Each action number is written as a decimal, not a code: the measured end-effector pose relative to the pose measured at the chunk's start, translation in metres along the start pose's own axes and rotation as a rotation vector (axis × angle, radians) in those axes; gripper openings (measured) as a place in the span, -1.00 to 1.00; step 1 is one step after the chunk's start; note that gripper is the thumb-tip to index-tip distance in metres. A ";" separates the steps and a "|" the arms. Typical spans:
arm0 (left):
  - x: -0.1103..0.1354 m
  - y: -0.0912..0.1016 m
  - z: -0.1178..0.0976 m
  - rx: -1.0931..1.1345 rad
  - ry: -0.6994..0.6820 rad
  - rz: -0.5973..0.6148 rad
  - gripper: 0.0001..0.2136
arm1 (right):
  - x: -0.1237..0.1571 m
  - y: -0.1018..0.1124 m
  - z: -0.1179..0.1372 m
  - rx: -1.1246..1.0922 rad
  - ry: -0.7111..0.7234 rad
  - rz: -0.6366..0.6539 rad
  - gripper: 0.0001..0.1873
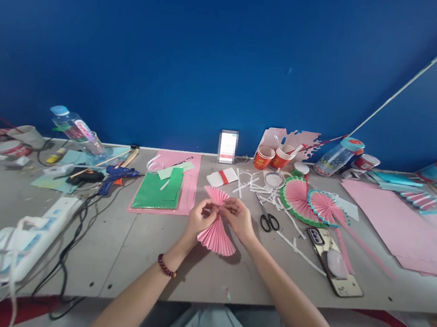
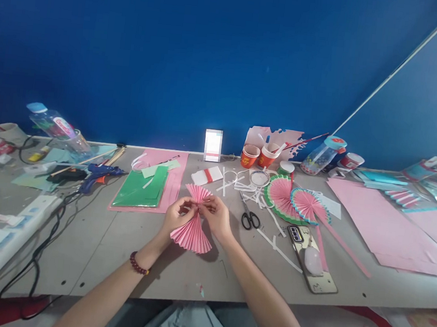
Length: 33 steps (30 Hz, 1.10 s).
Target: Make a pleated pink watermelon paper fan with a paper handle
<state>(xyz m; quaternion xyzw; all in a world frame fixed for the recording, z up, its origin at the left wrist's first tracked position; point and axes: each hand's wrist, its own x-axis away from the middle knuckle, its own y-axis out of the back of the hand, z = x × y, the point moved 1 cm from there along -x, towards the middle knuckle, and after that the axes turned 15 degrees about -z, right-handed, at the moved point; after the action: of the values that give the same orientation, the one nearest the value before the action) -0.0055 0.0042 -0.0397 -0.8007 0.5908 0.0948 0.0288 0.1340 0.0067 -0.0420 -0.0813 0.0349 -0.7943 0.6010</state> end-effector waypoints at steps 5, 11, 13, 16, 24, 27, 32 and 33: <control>0.001 0.002 -0.002 -0.047 0.004 0.031 -0.88 | -0.004 0.001 0.004 0.009 -0.093 0.052 -0.70; 0.003 0.003 -0.002 -0.045 0.001 0.059 -0.82 | -0.007 0.003 -0.004 0.068 -0.068 0.112 -0.70; 0.002 0.003 0.000 -0.051 0.006 0.067 -0.80 | -0.009 0.005 -0.006 0.088 -0.026 0.132 -0.68; 0.000 0.003 0.003 -0.041 0.033 0.094 -0.80 | -0.013 0.008 -0.006 0.148 0.089 0.172 -0.63; -0.002 0.005 0.006 -0.122 -0.016 0.106 -0.82 | -0.014 0.013 0.006 0.439 0.424 0.295 -0.61; -0.002 0.006 0.004 -0.201 -0.133 0.159 -0.83 | -0.013 0.014 0.008 0.490 0.442 0.321 -0.58; -0.003 0.009 0.003 -0.294 -0.280 0.185 -0.80 | -0.013 0.015 0.013 0.494 0.436 0.344 -0.53; -0.003 0.009 0.003 -0.311 -0.291 0.183 -0.79 | -0.012 0.015 0.015 0.499 0.431 0.349 -0.51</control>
<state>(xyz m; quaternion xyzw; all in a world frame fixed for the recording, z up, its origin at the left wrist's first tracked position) -0.0149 0.0046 -0.0417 -0.7164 0.6289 0.3015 -0.0187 0.1540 0.0148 -0.0310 0.2437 -0.0207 -0.6630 0.7075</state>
